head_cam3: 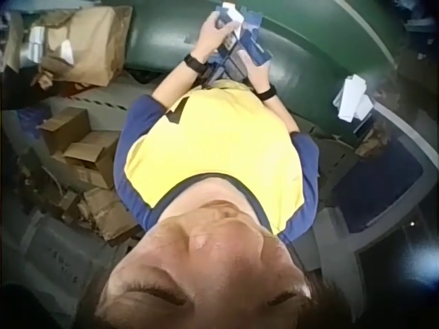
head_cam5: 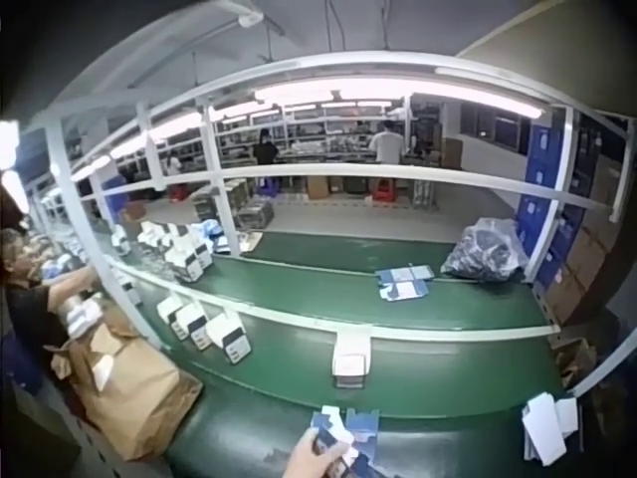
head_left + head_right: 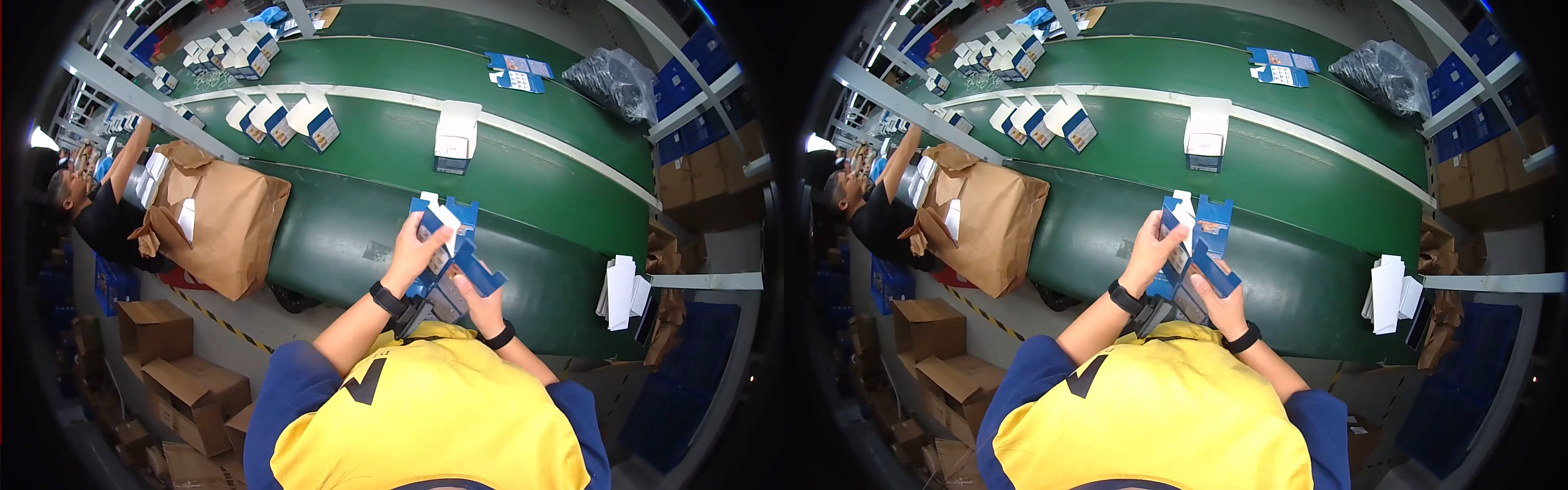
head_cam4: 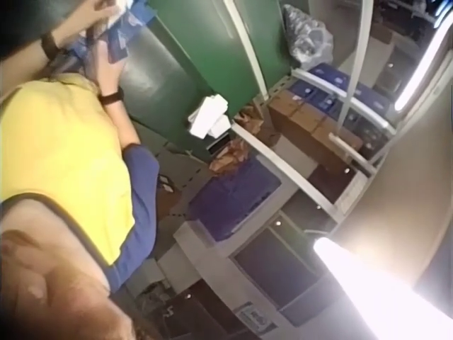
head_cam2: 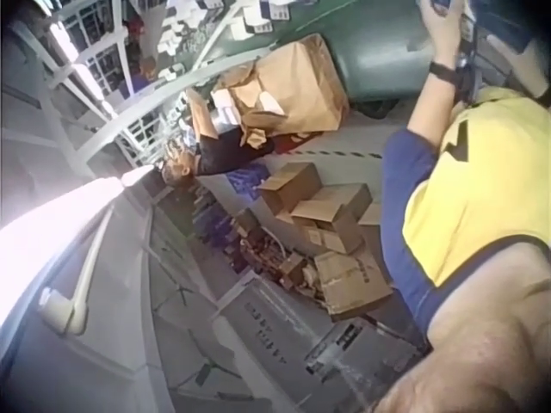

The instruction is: The person folds blue boxes by hand, inserts a white paper and a brown cardboard piece into each, and places them on a conveyor belt. This process is repeated, with the person occasionally retrieving more blue boxes from a brown bag.

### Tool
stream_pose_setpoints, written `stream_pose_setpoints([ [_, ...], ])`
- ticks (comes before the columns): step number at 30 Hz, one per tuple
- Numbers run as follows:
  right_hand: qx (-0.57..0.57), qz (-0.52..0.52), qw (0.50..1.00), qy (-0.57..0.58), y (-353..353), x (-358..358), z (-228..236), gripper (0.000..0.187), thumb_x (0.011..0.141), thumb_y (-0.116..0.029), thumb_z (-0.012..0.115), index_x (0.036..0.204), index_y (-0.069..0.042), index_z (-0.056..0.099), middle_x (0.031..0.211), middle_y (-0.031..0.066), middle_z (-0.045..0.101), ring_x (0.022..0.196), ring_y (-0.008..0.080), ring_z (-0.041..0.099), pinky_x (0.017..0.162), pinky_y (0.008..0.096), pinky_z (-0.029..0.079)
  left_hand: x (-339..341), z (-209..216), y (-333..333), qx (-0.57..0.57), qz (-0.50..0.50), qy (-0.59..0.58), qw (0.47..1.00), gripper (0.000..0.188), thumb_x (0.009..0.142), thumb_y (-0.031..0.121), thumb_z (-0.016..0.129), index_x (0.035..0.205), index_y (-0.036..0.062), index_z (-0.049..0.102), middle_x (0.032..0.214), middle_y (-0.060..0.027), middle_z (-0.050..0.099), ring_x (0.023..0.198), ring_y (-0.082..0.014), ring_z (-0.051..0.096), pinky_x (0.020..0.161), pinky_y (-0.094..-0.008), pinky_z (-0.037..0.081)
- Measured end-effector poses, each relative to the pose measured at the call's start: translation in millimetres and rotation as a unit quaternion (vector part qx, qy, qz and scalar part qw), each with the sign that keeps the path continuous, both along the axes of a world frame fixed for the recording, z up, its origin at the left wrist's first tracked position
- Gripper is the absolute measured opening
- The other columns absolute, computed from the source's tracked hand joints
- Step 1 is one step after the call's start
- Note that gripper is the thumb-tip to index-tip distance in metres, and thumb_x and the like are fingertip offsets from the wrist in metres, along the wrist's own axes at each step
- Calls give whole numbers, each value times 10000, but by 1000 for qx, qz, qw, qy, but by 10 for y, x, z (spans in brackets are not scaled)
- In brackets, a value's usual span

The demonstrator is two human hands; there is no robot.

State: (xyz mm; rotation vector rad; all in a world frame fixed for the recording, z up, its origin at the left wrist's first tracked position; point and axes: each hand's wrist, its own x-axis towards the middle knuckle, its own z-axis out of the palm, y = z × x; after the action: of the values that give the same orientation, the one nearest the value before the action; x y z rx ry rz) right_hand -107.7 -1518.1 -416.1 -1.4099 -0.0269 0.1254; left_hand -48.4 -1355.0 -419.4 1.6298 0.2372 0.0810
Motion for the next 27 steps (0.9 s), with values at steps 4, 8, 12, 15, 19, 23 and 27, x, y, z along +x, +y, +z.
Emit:
stream_pose_setpoints([
  [4, 102, -42, 994, -8, -67, 26, 222, 454, 818, -254, 669, 1167, 1, 531, 963, 71, 607, 889, 121, 553, 828, 269, 433, 26, 357, -52, 12, -124, -24, 992, 288, 836, 167, 632, 1034, 13, 491, 951, -41, 558, 830, -89, 523, 752, -239, 435],
  [8, 127, -26, 991, -20, -136, 124, 206, 676, 778, -285, 709, 1305, -15, 384, 1105, 96, 546, 999, 156, 524, 902, 292, 399, -57, 427, -78, 50, -145, 41, 987, 328, 841, 158, 620, 1100, 7, 487, 946, -43, 569, 848, -89, 524, 741, -241, 437],
  [12, 182, -34, 981, -54, -186, 296, 40, 916, 726, -292, 756, 1402, -35, 194, 1273, 126, 431, 1143, 193, 442, 964, 311, 351, -260, 498, -230, -3, -227, 123, 966, 479, 793, 286, 666, 1164, 49, 478, 919, -40, 565, 785, -87, 521, 709, -238, 438],
  [15, 200, -34, 977, -64, -202, 347, 16, 1064, 676, -322, 792, 1426, -53, 87, 1349, 133, 339, 1221, 216, 375, 1003, 330, 313, -308, 422, -231, 8, -435, -23, 900, 645, 754, 271, 710, 1261, 44, 381, 1010, -60, 533, 892, -120, 504, 774, -249, 430],
  [19, 206, -68, 971, -99, -254, 340, 70, 1077, 634, -330, 818, 1419, -49, 136, 1344, 137, 348, 1227, 226, 370, 1025, 336, 289, -362, 480, -235, -66, -340, 52, 937, 831, 680, 245, 781, 1316, 38, 288, 1134, -104, 483, 1025, -182, 474, 870, -310, 415],
  [23, 207, -9, 970, -130, -475, 288, 250, 1068, 633, -314, 820, 1417, -40, 148, 1362, 144, 333, 1232, 230, 373, 1037, 334, 277, -240, 604, -265, 145, -292, -224, 919, 934, 611, 225, 829, 1331, 37, 265, 1207, -153, 444, 1137, -250, 437, 934, -373, 393],
  [27, 177, 66, 972, -141, -593, 316, 611, 982, 684, -377, 769, 1403, -16, 206, 1321, 134, 409, 1179, 228, 444, 1008, 341, 328, -164, 832, -281, 251, -307, -359, 845, 980, 599, 239, 834, 1357, 54, 240, 1288, -181, 366, 1189, -321, 405, 973, -440, 362],
])
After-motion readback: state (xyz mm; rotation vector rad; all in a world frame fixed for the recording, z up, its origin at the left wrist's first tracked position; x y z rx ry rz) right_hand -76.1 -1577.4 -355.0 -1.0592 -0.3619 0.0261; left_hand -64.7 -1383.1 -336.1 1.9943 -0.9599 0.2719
